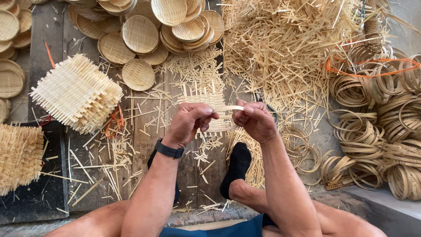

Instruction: The person weaves bamboo strips into a basket base, using shears to trim the edges and a wooden mold to shape the structure.

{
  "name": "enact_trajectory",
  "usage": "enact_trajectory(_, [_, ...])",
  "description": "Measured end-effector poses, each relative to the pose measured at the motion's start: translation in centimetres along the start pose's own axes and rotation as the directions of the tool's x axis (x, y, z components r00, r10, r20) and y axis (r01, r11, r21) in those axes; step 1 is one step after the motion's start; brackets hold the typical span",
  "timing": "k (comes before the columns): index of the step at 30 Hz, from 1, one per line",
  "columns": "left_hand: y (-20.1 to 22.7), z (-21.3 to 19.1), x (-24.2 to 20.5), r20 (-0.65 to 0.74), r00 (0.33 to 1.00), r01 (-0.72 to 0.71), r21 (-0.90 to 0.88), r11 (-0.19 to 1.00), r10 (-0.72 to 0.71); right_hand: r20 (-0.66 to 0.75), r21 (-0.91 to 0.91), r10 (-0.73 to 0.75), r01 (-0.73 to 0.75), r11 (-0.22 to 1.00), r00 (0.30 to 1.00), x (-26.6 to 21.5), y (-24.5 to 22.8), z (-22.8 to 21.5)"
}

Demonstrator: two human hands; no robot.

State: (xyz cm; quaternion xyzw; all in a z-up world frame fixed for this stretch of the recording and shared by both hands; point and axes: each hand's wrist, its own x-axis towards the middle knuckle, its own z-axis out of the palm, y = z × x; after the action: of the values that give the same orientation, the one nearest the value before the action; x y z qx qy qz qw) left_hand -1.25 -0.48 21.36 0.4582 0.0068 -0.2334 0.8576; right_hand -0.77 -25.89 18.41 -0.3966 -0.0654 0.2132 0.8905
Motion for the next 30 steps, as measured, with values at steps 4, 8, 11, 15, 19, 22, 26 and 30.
enact_trajectory(4, [-0.4,0.3,-0.2,0.032,0.999,-0.012,0.024,1.0,0.011,0.004,-0.003,-0.008,0.008,1.0,1.0,-0.1,-0.5,0.1])
enact_trajectory(8, [-1.0,0.4,0.2,-0.006,1.0,-0.003,0.036,0.999,0.004,0.017,-0.088,-0.011,0.013,0.996,1.0,-0.1,-0.3,0.2])
enact_trajectory(11, [-1.7,0.2,0.5,-0.067,0.997,0.041,0.027,0.999,-0.039,-0.03,-0.201,0.025,-0.031,0.979,0.999,-0.1,-0.1,0.2])
enact_trajectory(15, [-3.1,-0.3,1.5,-0.148,0.973,0.144,-0.201,0.969,-0.176,-0.322,-0.038,0.153,-0.174,0.984,0.934,1.0,1.0,2.0])
enact_trajectory(19, [-4.4,-1.7,2.3,-0.091,0.95,0.231,-0.433,0.872,-0.297,-0.534,-0.073,0.176,-0.253,0.965,0.827,1.6,0.2,3.6])
enact_trajectory(22, [-5.0,-2.0,2.6,-0.04,0.941,0.277,-0.474,0.836,-0.335,-0.537,-0.025,0.187,-0.237,0.971,0.822,2.0,-0.6,3.7])
enact_trajectory(26, [-5.0,-1.9,2.0,-0.002,0.963,0.225,-0.545,0.808,-0.27,-0.565,-0.327,0.103,-0.337,0.883,0.818,2.1,-0.8,4.5])
enact_trajectory(30, [-4.1,-1.0,1.3,-0.11,0.942,0.239,-0.44,0.865,-0.316,-0.154,-0.958,-0.259,-0.08,0.275,0.954,1.4,-0.9,6.4])
